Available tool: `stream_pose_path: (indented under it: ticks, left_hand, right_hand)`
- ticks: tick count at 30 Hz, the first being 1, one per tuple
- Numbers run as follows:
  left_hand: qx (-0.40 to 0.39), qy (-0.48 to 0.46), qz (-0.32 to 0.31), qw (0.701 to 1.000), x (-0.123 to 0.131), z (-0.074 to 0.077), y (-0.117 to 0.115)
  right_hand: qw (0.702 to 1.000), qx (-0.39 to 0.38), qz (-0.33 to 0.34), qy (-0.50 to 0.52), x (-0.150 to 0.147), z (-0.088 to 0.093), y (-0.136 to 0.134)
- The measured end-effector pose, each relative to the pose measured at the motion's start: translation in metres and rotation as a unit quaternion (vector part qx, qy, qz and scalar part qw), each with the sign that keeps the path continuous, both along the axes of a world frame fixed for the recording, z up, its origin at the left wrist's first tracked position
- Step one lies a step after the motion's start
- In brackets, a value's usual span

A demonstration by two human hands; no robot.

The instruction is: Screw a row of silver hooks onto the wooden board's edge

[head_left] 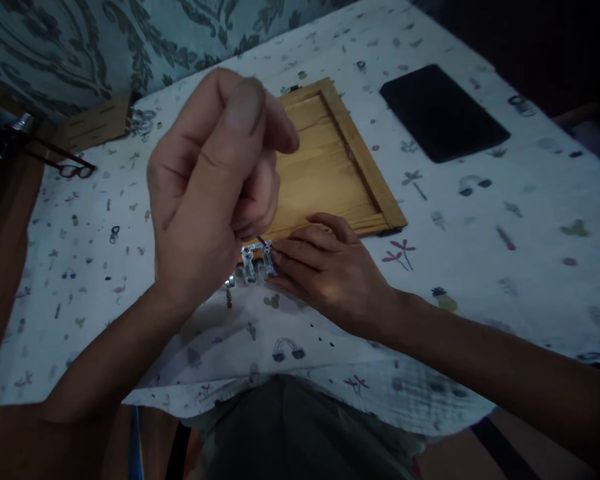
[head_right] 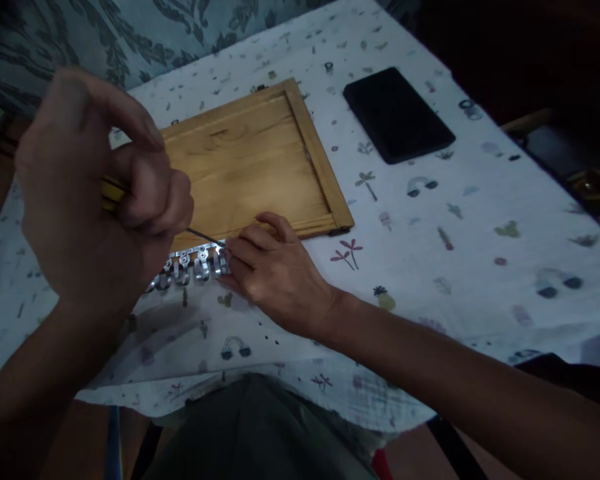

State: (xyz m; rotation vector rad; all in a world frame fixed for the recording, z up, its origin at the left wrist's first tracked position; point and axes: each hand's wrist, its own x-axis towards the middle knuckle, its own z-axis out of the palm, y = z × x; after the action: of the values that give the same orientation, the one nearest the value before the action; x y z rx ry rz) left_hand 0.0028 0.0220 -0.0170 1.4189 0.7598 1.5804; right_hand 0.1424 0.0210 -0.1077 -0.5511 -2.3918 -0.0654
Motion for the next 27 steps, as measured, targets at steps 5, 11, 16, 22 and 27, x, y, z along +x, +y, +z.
stream_pose_path:
  ticks: [5, 11, 16, 22, 27]
  left_hand:
    - [-0.001, 0.074, -0.014, 0.997, -0.004, 0.0, 0.003]
    - [-0.071, 0.059, 0.046, 0.995, 0.001, 0.005, -0.005]
    - [-0.053, -0.027, 0.013, 0.998, 0.002, 0.001, 0.002]
    - [-0.072, 0.019, -0.107, 0.992, -0.009, 0.003, 0.01]
    - [-0.098, 0.046, -0.106, 0.988, -0.016, 0.006, 0.01]
  right_hand:
    - [1.0, 0.006, 0.002, -0.001, -0.001, 0.0, 0.0]
    - [1.0, 0.006, 0.003, -0.005, 0.0, 0.003, -0.001]
    - [1.0, 0.003, 0.004, 0.002, -0.002, 0.001, -0.001]
    - [1.0, 0.011, 0.002, 0.003, -0.002, 0.0, -0.001]
    - [1.0, 0.016, 0.009, 0.005, -0.002, 0.003, 0.0]
